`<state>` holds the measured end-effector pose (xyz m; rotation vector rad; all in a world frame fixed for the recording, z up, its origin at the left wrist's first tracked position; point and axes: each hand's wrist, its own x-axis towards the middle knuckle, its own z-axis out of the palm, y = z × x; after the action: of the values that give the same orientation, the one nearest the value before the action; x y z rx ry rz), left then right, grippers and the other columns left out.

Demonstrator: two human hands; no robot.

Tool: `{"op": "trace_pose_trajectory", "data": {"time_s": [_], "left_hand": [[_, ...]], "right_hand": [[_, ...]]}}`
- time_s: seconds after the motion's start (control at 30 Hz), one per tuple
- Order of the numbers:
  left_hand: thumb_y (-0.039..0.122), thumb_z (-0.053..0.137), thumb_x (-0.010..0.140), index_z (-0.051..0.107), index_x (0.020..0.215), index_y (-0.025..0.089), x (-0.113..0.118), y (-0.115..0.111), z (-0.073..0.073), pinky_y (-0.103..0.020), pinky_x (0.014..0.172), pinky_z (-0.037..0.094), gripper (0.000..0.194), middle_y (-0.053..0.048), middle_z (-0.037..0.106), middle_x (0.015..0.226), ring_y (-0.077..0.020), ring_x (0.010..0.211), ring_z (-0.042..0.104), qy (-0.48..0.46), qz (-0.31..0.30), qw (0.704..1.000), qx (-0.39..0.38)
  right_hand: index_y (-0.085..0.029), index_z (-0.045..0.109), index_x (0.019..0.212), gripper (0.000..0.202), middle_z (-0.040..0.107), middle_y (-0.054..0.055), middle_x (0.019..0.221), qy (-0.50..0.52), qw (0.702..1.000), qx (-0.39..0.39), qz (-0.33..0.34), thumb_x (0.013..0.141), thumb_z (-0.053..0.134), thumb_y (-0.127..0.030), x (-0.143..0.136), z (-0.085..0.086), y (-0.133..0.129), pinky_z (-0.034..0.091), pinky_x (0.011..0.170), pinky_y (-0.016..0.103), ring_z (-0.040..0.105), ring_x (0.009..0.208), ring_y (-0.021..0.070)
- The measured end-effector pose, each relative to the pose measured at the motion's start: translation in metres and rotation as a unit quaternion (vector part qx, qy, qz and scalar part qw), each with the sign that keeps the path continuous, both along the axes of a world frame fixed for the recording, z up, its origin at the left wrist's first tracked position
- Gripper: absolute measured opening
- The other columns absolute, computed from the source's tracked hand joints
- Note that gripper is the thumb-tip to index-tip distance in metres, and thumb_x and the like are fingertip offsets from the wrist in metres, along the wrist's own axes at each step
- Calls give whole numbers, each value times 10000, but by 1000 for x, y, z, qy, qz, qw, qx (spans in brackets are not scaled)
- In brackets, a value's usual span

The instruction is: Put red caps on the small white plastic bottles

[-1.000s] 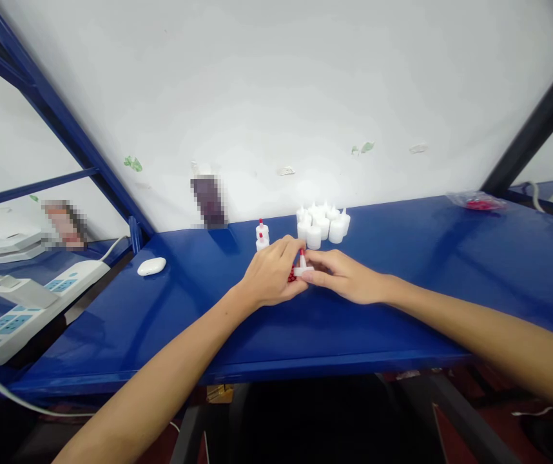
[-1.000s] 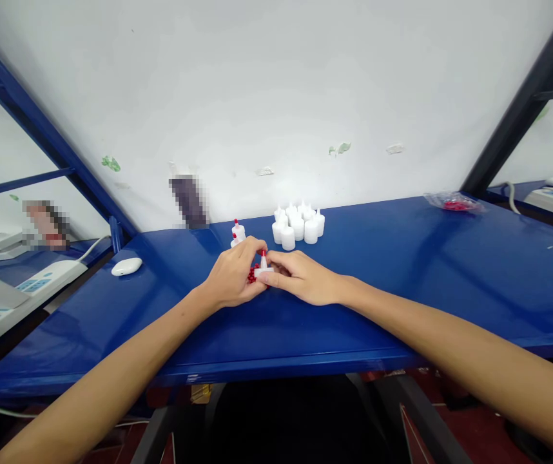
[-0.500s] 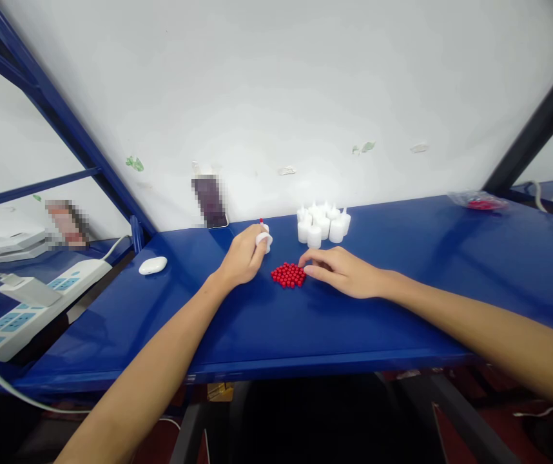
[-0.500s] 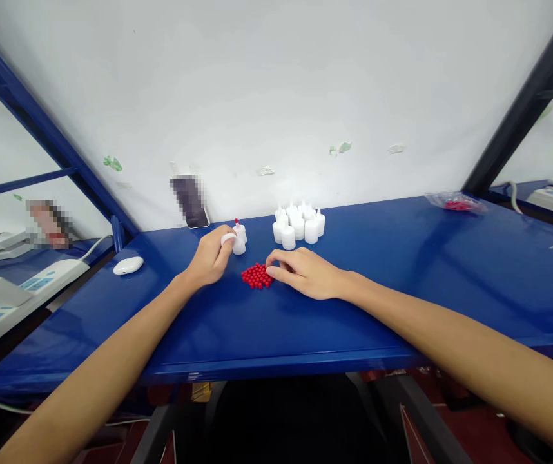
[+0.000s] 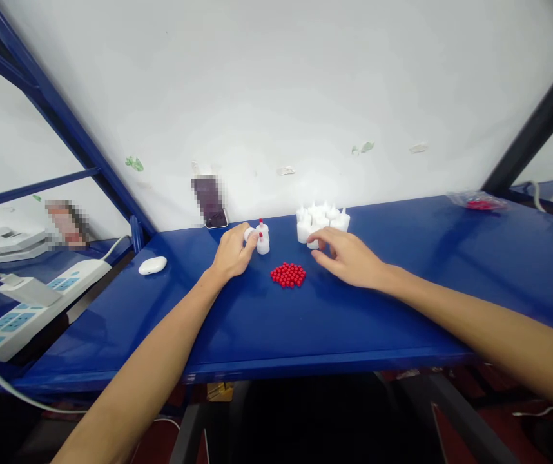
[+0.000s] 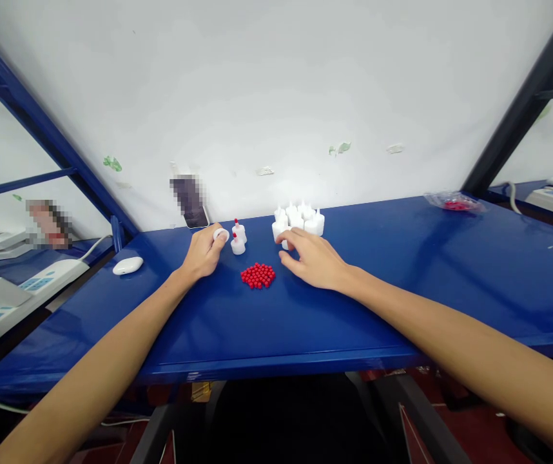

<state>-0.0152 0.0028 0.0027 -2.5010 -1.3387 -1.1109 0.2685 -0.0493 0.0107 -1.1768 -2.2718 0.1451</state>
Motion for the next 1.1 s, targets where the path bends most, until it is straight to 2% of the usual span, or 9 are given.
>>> {"op": "trace_pose_trajectory", "data": {"time_s": [0.13, 0.23, 0.33, 0.53, 0.7, 0.8, 0.93, 1.1], "left_hand": [[377, 353, 1014, 544, 815, 181, 1, 3, -2, -302, 692, 404, 339, -30, 549, 762, -173, 716, 523, -25, 34, 999, 16], [387, 529, 952, 610, 973, 179, 2, 5, -4, -288, 695, 445, 225, -28, 545, 840, -165, 744, 535, -34, 38, 999, 19], [337, 623, 893, 634, 1045, 186, 4, 7, -6, -277, 698, 474, 215, -19, 531, 862, -153, 740, 537, -32, 24, 999, 32], [273, 627, 874, 629, 1129, 194, 5, 6, -8, -311, 804, 507, 267, -36, 527, 950, -170, 822, 569, 19, 12, 999, 36], [315, 605, 893, 616, 1195, 224, 6, 1, -7, -356, 883, 508, 316, -67, 509, 1069, -208, 949, 585, 62, 5, 998, 33], [364, 571, 921, 629, 1161, 225, 8, -2, -5, -362, 880, 510, 283, -74, 521, 1104, -208, 932, 599, 64, 0, 998, 20], [376, 517, 958, 599, 1197, 224, 11, -3, -3, -356, 863, 508, 294, -68, 579, 1101, -194, 875, 619, 60, -17, 998, -17], [273, 415, 1005, 620, 1166, 192, 12, -2, -1, -337, 896, 492, 273, -77, 626, 1048, -202, 970, 617, 47, -69, 996, -15]], "right_hand": [[-213, 581, 1254, 383, 556, 115, 1276, -22, 997, 35, -68, 905, 487, -340, 4, 0, 3, 490, 643, 350, 581, 636, 137], [-222, 554, 1310, 432, 498, 122, 1379, -62, 995, 27, -77, 906, 474, -354, 6, -2, 6, 519, 657, 381, 617, 664, 153], [-223, 525, 1348, 463, 460, 122, 1443, -85, 993, 23, -74, 911, 459, -359, 6, -5, 8, 538, 687, 409, 649, 706, 176], [-221, 521, 1351, 465, 476, 116, 1436, -92, 993, 17, -72, 912, 457, -358, 5, -7, 8, 546, 725, 426, 676, 756, 205], [-220, 515, 1357, 475, 467, 121, 1444, -93, 993, 12, -69, 910, 464, -371, 6, -6, 8, 542, 717, 422, 677, 761, 208], [-223, 510, 1362, 479, 462, 123, 1447, -93, 993, 13, -67, 908, 464, -369, 6, -7, 8, 541, 716, 424, 677, 773, 212], [-216, 505, 1368, 485, 465, 132, 1441, -91, 994, 16, -65, 908, 467, -365, 6, -7, 9, 543, 707, 430, 675, 776, 221], [-217, 493, 1375, 489, 460, 133, 1442, -95, 993, 14, -63, 911, 468, -370, 6, -7, 9, 541, 703, 424, 673, 780, 222]]}}
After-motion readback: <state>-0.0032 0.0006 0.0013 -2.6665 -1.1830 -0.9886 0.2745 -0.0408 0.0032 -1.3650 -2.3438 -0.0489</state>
